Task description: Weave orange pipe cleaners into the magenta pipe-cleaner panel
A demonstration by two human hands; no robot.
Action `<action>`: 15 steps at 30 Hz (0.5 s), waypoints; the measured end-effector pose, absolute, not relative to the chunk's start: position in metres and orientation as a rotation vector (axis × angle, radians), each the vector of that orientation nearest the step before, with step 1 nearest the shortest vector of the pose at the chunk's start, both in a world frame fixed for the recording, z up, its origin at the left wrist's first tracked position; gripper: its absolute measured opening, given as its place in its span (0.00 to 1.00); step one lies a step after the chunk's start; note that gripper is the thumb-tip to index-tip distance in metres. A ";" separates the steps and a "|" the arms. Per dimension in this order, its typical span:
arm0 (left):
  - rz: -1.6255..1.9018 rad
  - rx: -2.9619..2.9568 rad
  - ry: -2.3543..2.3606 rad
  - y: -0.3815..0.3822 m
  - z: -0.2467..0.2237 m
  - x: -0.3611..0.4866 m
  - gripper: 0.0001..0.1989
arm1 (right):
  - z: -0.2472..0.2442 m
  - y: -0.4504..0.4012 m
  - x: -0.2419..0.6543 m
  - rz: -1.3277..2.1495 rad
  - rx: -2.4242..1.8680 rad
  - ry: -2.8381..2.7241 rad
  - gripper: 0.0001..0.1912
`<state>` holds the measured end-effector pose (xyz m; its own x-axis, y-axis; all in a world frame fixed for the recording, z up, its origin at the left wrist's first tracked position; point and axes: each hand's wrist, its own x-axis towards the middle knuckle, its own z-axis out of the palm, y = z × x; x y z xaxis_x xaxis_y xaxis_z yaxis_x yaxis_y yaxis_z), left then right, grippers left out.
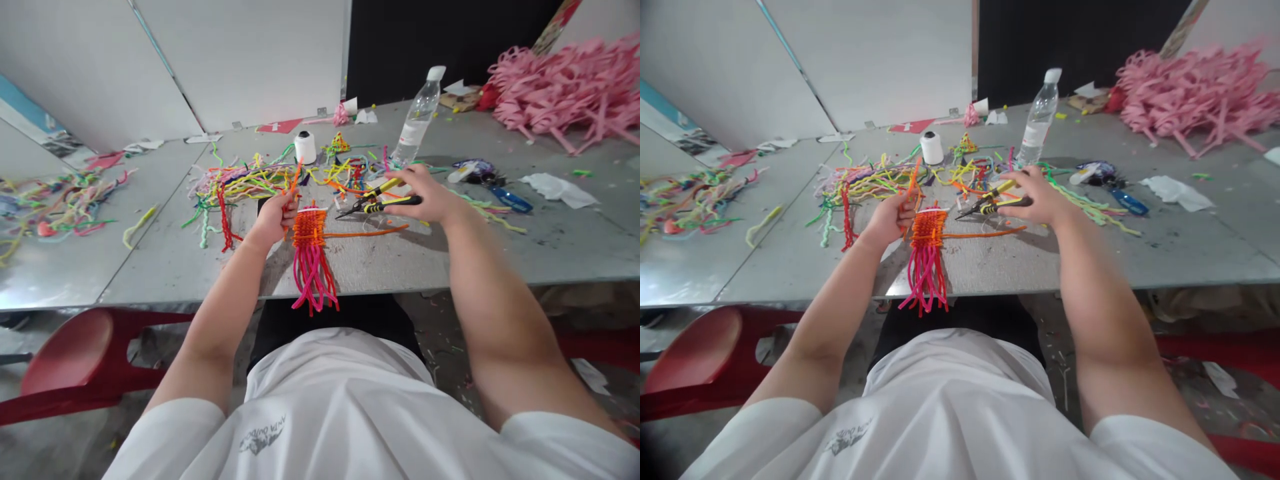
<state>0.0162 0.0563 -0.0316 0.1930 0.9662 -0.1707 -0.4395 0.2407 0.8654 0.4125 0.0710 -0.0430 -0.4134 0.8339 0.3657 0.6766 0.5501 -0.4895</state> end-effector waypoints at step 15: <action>1.092 0.743 0.802 0.049 -0.028 0.015 0.09 | -0.050 0.081 0.415 0.696 -1.331 -2.417 0.45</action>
